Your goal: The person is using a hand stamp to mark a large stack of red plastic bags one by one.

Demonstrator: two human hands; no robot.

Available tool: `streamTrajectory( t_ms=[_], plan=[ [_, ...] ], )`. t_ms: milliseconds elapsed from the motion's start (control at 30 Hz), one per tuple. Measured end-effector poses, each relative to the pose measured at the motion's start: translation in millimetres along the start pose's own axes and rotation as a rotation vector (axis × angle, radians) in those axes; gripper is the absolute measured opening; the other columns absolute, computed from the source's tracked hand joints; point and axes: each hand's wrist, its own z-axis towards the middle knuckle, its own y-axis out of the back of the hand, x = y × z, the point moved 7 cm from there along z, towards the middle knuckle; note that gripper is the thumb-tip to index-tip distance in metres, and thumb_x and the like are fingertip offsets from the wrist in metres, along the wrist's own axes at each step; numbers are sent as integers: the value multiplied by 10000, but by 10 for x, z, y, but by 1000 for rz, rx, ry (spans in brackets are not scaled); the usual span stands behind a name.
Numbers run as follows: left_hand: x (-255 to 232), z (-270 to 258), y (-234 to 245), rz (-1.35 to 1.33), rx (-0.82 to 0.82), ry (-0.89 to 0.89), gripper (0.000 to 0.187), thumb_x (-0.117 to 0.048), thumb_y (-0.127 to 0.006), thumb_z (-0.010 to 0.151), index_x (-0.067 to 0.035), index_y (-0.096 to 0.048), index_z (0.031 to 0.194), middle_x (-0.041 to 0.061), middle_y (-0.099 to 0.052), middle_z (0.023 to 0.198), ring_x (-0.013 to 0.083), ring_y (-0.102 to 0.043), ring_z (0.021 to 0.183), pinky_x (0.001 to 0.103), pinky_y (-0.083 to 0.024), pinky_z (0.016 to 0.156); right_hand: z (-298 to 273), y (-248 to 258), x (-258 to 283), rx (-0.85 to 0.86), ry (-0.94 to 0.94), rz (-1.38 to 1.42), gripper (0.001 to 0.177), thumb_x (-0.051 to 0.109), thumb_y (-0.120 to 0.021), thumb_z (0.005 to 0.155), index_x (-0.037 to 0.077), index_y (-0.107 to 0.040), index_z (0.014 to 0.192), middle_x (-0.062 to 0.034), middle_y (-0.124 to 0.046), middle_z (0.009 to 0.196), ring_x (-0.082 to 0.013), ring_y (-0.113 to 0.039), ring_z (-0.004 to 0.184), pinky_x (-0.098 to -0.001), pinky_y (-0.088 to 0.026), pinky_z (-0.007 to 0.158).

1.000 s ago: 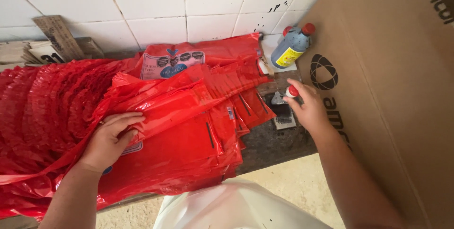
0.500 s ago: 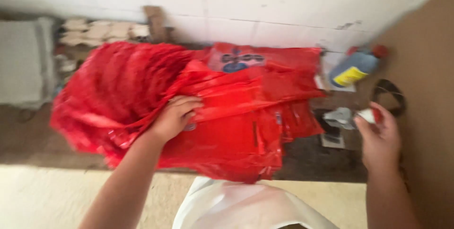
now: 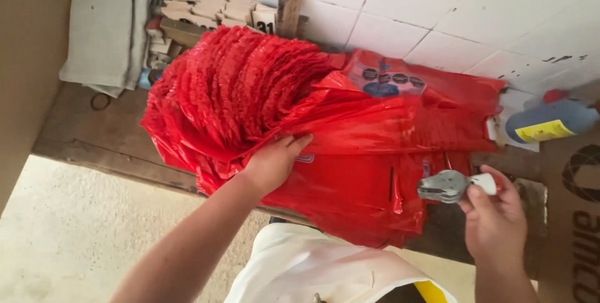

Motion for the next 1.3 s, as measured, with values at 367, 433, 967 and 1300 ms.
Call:
streamTrajectory(
  t_ms=[367,433,967,1300],
  plan=[
    [258,-270,-366,-269,50,-62,602,-140,-607,919,-295,-483,1487,-49,-445,1551,204,-550,1342,322,-462,1084,-484,-421,-32,-84,-6,-181,540,-50,-722,835,77,-631,1352,-62,-692,981,-98,-639,850,-236,-576,787],
    [311,-255,-418,-164,102,-20,618,-276,-640,934,-433,-453,1501,-185,-414,1562,147,-582,1310,324,-554,1010,-484,-231,-10,-95,45,-171,578,-69,-737,826,46,-617,1380,-57,-684,950,-97,-653,836,-271,-649,754],
    [0,-183,87,-363,62,-118,476,-101,-612,927,-150,-588,1400,-22,-550,1395,171,-571,1263,312,-392,1113,749,794,845,-507,506,-786,447,136,-876,882,62,-645,1257,-109,-695,1127,-192,-673,970,-303,-562,883],
    [-174,-154,312,-262,-26,-207,439,-126,-628,930,-164,-636,1368,2,-607,1324,189,-611,1202,347,-374,1132,1636,614,395,-490,625,-1075,521,224,-932,836,34,-693,1258,-159,-731,1168,-344,-682,1044,-439,-541,896]
  ],
)
